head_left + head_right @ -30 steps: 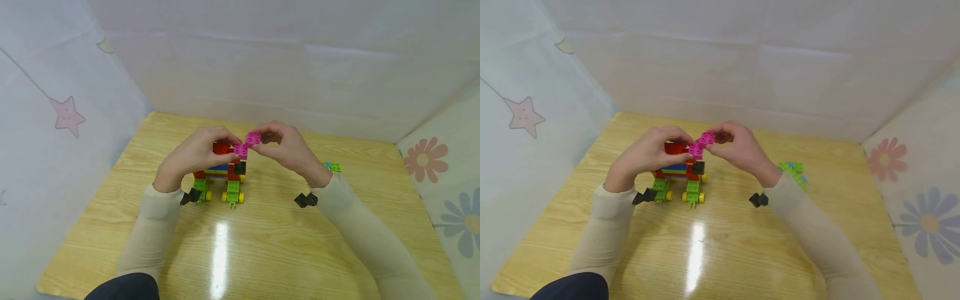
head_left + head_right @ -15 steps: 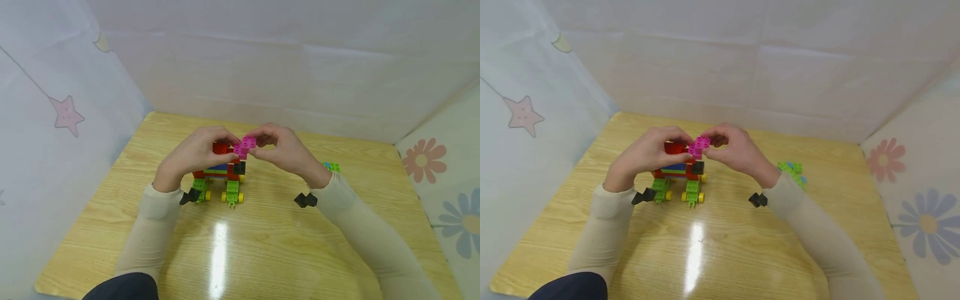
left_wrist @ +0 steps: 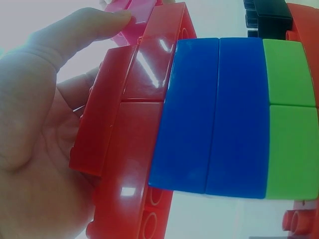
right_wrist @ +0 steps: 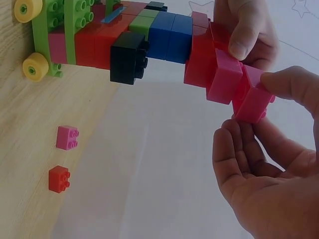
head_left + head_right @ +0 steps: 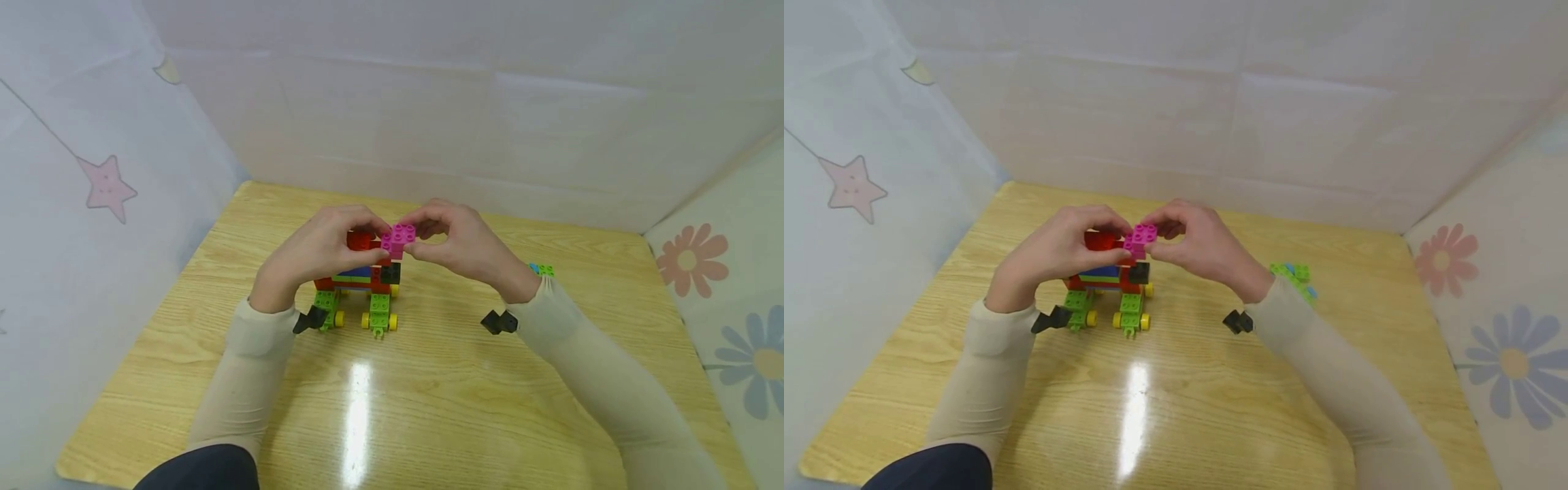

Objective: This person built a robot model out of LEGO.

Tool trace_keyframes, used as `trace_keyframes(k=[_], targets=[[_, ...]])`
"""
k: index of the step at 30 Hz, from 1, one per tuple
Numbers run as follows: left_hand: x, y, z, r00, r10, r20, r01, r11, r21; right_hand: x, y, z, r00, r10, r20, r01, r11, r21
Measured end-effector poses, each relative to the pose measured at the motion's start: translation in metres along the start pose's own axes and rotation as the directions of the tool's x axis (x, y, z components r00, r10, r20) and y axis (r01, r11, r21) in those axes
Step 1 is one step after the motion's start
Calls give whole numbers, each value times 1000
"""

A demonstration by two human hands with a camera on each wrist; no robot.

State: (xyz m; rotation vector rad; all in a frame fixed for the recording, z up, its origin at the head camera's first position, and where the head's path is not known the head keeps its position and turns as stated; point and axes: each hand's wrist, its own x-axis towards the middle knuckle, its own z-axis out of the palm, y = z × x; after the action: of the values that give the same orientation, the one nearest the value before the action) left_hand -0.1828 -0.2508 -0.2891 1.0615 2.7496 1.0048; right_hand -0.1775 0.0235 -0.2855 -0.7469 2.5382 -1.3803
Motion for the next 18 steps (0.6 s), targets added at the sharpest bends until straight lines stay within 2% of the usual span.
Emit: trace_keyframes(k=[9,18], targets=[[1,0,-1,1000,6,3,-6,1000,1,1,-4,-4,1000,16,19,-15,999,-33],[1,0,-1,1000,10,3,-10,1000,-1,4,-8,-6,1000,-4,24,6,995,-97]])
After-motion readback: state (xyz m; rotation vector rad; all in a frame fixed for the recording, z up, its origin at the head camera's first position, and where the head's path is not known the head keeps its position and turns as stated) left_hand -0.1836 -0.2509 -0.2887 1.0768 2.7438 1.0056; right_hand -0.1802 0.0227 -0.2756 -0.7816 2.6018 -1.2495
